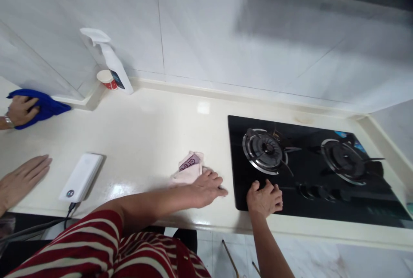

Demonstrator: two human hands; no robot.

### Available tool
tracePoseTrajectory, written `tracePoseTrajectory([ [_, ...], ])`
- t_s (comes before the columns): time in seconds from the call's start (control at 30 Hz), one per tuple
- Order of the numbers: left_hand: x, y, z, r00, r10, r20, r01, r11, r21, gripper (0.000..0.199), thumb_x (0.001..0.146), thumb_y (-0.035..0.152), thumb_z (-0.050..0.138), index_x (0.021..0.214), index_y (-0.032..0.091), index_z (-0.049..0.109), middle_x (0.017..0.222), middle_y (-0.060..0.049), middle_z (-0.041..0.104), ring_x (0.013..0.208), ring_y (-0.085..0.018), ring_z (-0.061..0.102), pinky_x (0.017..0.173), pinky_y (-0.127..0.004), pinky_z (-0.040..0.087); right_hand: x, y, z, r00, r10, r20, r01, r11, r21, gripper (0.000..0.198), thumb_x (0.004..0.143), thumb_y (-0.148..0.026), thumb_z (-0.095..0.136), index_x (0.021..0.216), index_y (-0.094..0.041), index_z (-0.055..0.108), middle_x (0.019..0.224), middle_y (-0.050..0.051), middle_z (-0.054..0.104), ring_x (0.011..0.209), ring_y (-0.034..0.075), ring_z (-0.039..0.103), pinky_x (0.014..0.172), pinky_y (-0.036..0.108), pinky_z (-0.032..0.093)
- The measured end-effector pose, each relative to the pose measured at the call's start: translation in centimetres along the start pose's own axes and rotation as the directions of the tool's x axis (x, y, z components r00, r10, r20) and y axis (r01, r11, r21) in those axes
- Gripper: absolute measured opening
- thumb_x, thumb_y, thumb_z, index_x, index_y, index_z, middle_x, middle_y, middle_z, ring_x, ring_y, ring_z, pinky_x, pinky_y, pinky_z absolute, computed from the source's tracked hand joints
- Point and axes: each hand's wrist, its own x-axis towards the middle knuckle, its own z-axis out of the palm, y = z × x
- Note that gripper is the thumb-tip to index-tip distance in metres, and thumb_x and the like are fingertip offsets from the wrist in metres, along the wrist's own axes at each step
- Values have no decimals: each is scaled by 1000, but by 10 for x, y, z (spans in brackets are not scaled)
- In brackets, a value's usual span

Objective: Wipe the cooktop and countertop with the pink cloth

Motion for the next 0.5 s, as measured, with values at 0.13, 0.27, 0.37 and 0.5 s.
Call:
tracePoseTrajectory([
  [0.13, 0, -2, 0, 1000, 30, -1, -30, 999, 35, 31, 92, 17, 59, 117, 32, 67, 102, -5, 62, 103, -25, 48, 93, -41, 28, 0, -1, 0, 1000, -11, -5, 11, 1000, 6, 47, 91, -42, 45, 126, -16, 60, 145, 24, 46, 136, 39, 40, 109, 63, 28],
  [0.27, 1, -1, 3, 1000, 5, -25, -5, 1000, -14, 24, 93, 33, 62, 116, 27, 68, 105, -7, 64, 105, -27, 48, 93, -42, 29, 0, -2, -1, 1000, -12, -8, 12, 1000, 8, 46, 91, -42, 45, 125, -16, 61, 144, 23, 47, 135, 39, 40, 108, 63, 29],
  [0.37, 6, 0, 4, 998, -60, -6, 58, 987, -147, 24, 92, 39, 64, 110, 24, 71, 109, -8, 65, 110, -28, 47, 95, -43, 29, 0, -2, -1, 1000, -9, -10, 9, 1000, 12, 45, 90, -42, 45, 125, -17, 61, 144, 23, 47, 135, 39, 40, 108, 63, 29],
  [0.5, 14, 1, 1, 974, -226, 18, 218, 914, -343, 16, 92, 25, 62, 104, 22, 71, 109, -6, 70, 113, -26, 51, 99, -41, 30, 0, -3, -1, 1000, -12, -8, 12, 1000, 17, 47, 91, -43, 44, 126, -16, 61, 144, 24, 47, 135, 39, 40, 108, 63, 29],
])
